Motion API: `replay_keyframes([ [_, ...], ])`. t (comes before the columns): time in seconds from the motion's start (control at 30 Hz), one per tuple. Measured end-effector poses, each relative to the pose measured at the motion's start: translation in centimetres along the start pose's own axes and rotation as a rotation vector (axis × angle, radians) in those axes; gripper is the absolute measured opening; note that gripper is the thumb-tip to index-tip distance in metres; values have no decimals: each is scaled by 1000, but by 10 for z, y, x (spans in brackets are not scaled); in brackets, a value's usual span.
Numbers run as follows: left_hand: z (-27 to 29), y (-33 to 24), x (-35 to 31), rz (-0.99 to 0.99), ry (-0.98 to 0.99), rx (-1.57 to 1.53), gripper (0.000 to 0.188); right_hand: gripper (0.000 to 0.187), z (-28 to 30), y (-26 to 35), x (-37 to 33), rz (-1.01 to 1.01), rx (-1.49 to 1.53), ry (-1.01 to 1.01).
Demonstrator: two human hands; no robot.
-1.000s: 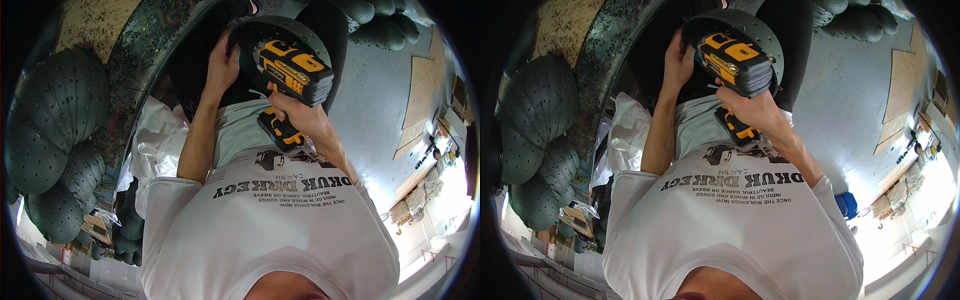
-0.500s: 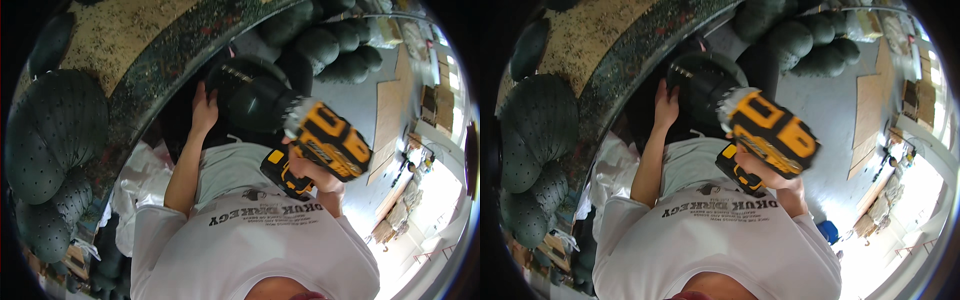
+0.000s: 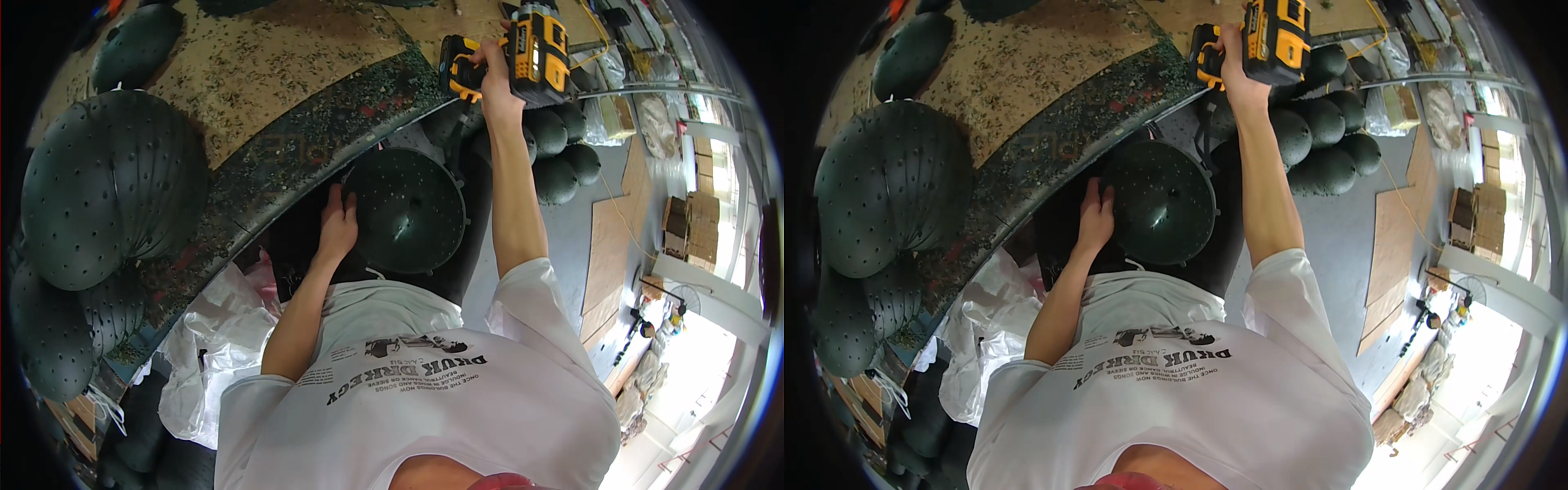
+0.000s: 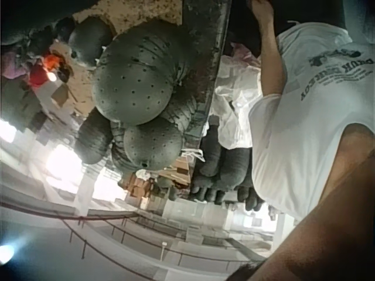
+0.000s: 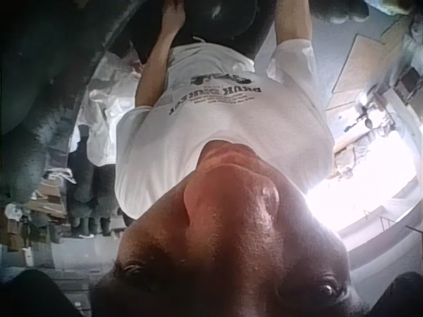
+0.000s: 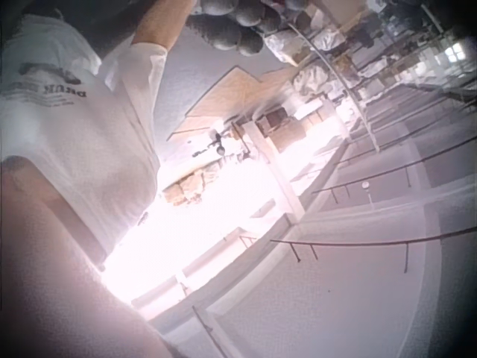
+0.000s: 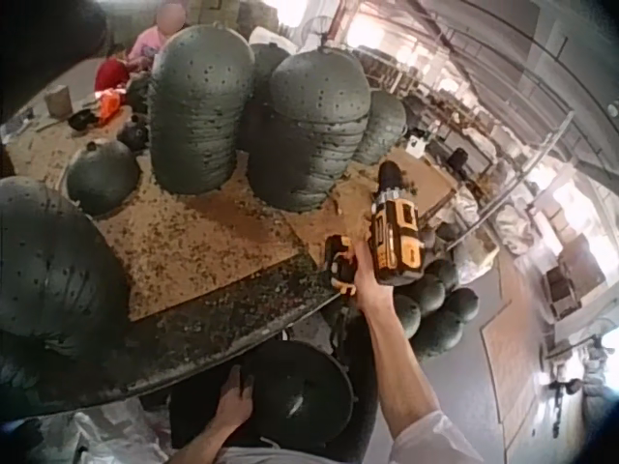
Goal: Using a power drill to create holes in green plastic dome-shaped manufacturing components.
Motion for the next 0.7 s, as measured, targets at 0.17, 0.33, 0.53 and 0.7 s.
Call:
replay_keyframes([
  [0.17,2,1,-1,-14,-11,141,30,18,-2,-51,25,-134,-106,18],
  [0.33,-2,1,6,-45,-26,140,30,23,-1,-42,26,-281,58,13],
  [0.53,-6,1,3,-44,-18,112,27,22,2,-44,24,-373,259,165],
  [0.7,-1,-1,-3,-52,-5,81,28,32,45,-41,-15,-280,310,136],
])
Point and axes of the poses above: each hand's wrist, its own x-axis towards the middle knuckle, its own z-axis out of the back of the hand, y = z × x, the point moved 7 cm from there along x, towards the middle knuckle, and after that the axes turned 5 degrees about x, right-handed, at the moved point
